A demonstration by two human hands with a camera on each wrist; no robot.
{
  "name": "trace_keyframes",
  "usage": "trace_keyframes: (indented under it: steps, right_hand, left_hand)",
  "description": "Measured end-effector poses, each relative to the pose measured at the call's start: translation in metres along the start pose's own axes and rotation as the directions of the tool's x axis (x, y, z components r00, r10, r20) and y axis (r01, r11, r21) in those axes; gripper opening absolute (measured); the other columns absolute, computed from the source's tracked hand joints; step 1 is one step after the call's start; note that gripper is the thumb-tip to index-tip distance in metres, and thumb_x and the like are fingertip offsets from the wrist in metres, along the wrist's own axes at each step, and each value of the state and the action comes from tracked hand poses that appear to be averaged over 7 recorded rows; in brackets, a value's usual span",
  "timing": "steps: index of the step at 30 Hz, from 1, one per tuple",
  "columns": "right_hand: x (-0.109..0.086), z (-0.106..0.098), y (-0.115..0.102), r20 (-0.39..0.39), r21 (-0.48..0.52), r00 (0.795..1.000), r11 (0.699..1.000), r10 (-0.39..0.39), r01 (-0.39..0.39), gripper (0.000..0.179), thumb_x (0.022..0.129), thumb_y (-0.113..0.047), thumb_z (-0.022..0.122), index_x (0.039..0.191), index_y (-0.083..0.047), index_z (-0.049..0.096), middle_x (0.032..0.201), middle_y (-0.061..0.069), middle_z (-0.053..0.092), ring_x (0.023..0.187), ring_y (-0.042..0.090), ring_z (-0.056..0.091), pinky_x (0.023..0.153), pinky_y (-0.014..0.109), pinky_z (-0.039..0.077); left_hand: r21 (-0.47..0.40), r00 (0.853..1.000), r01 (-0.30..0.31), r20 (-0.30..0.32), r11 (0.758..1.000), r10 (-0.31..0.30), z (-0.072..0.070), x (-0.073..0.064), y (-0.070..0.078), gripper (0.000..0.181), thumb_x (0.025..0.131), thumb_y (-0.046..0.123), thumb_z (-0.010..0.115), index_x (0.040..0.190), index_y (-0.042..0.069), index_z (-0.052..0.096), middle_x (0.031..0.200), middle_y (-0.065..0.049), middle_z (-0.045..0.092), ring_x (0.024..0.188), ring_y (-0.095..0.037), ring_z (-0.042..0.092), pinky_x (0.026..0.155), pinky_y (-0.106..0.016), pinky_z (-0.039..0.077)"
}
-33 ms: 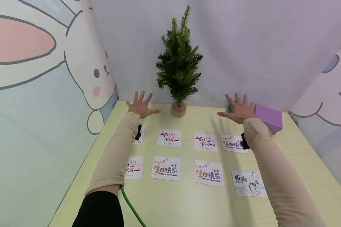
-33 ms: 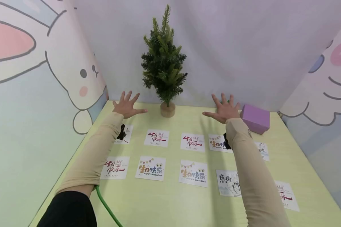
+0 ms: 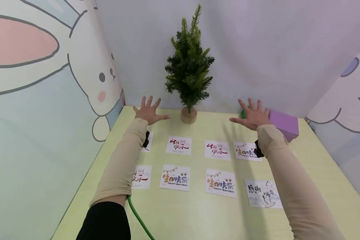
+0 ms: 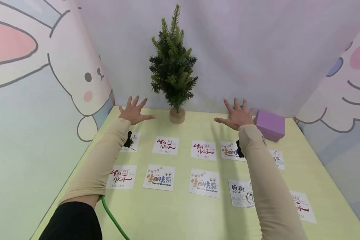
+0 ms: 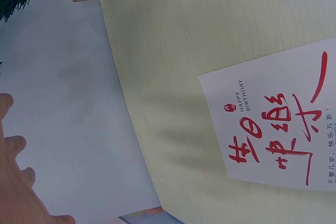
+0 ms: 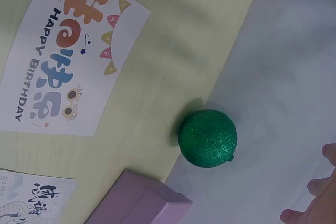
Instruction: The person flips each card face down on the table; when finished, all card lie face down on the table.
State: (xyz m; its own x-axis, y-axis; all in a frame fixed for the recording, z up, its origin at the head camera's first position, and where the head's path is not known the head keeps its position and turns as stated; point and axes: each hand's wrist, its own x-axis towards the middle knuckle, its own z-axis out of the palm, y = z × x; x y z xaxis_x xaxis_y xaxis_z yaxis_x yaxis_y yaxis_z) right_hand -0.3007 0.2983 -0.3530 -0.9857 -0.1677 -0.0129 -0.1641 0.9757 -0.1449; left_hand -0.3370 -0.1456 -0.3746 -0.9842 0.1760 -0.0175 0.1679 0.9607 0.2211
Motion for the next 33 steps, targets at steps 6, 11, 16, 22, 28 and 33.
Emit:
trace_keyframes:
  steps: [6, 11, 16, 22, 28, 33]
  right_hand:
    - [-0.001, 0.003, -0.004, 0.000, 0.005, 1.000, 1.000, -0.007, 0.007, 0.099, 0.082, -0.081, 0.039, 0.155, -0.030, -0.005, 0.160, 0.023, -0.008, 0.140, 0.058, -0.013, 0.097, 0.082, -0.005]
    - [-0.001, 0.003, -0.006, -0.004, 0.017, 1.000, 1.000, -0.017, 0.017, 0.100, 0.082, -0.079, 0.042, 0.156, -0.028, -0.003, 0.160, 0.023, -0.005, 0.141, 0.057, -0.013, 0.098, 0.082, -0.003]
    - [0.001, 0.005, -0.005, 0.003, 0.024, 1.000, 1.000, -0.017, 0.017, 0.100, 0.082, -0.080, 0.040, 0.155, -0.029, -0.004, 0.160, 0.023, -0.008, 0.140, 0.056, -0.016, 0.097, 0.082, -0.006]
    - [0.005, 0.013, -0.014, 0.022, 0.035, 0.999, 0.998, -0.049, 0.048, 0.101, 0.082, -0.079, 0.043, 0.156, -0.028, -0.003, 0.160, 0.022, -0.008, 0.141, 0.056, -0.015, 0.099, 0.081, -0.004]
    - [0.012, 0.025, -0.046, 0.065, 0.027, 0.988, 0.990, -0.137, 0.136, 0.102, 0.082, -0.077, 0.047, 0.156, -0.027, 0.000, 0.161, 0.022, -0.007, 0.143, 0.053, -0.010, 0.105, 0.077, 0.001]
    - [0.020, 0.044, -0.092, 0.085, -0.037, 0.959, 0.961, -0.272, 0.276, 0.101, 0.081, -0.077, 0.049, 0.157, -0.025, 0.006, 0.161, 0.022, 0.007, 0.145, 0.051, 0.005, 0.107, 0.073, 0.015]
  left_hand:
    - [-0.005, 1.000, -0.002, 0.013, 1.000, 0.002, 0.003, -0.001, -0.003, 0.105, 0.073, 0.088, 0.041, 0.155, 0.033, 0.006, 0.164, -0.008, -0.003, 0.149, -0.035, -0.013, 0.105, -0.078, 0.005]
    - [-0.003, 1.000, -0.011, -0.012, 1.000, 0.011, 0.000, 0.000, -0.003, 0.104, 0.074, 0.087, 0.043, 0.155, 0.034, 0.005, 0.164, -0.009, -0.001, 0.150, -0.036, -0.011, 0.104, -0.078, 0.006]
    - [-0.008, 1.000, -0.020, -0.014, 1.000, 0.019, -0.001, 0.001, -0.003, 0.105, 0.073, 0.087, 0.044, 0.155, 0.034, 0.007, 0.164, -0.009, 0.000, 0.150, -0.036, -0.011, 0.104, -0.078, 0.005]
    - [-0.008, 1.000, 0.002, 0.003, 1.000, -0.002, 0.000, -0.007, -0.012, 0.105, 0.073, 0.087, 0.044, 0.155, 0.034, 0.006, 0.164, -0.008, -0.001, 0.149, -0.035, -0.012, 0.105, -0.077, 0.003]
    - [-0.005, 1.000, 0.022, 0.021, 1.000, -0.022, -0.002, -0.022, -0.027, 0.102, 0.076, 0.084, 0.044, 0.156, 0.032, 0.007, 0.164, -0.007, 0.002, 0.150, -0.035, -0.011, 0.107, -0.076, 0.004]
    - [0.015, 0.998, 0.019, 0.066, 1.000, -0.019, -0.001, -0.035, -0.040, 0.101, 0.078, 0.081, 0.046, 0.156, 0.029, 0.008, 0.164, -0.007, 0.005, 0.150, -0.036, -0.008, 0.107, -0.075, 0.006]
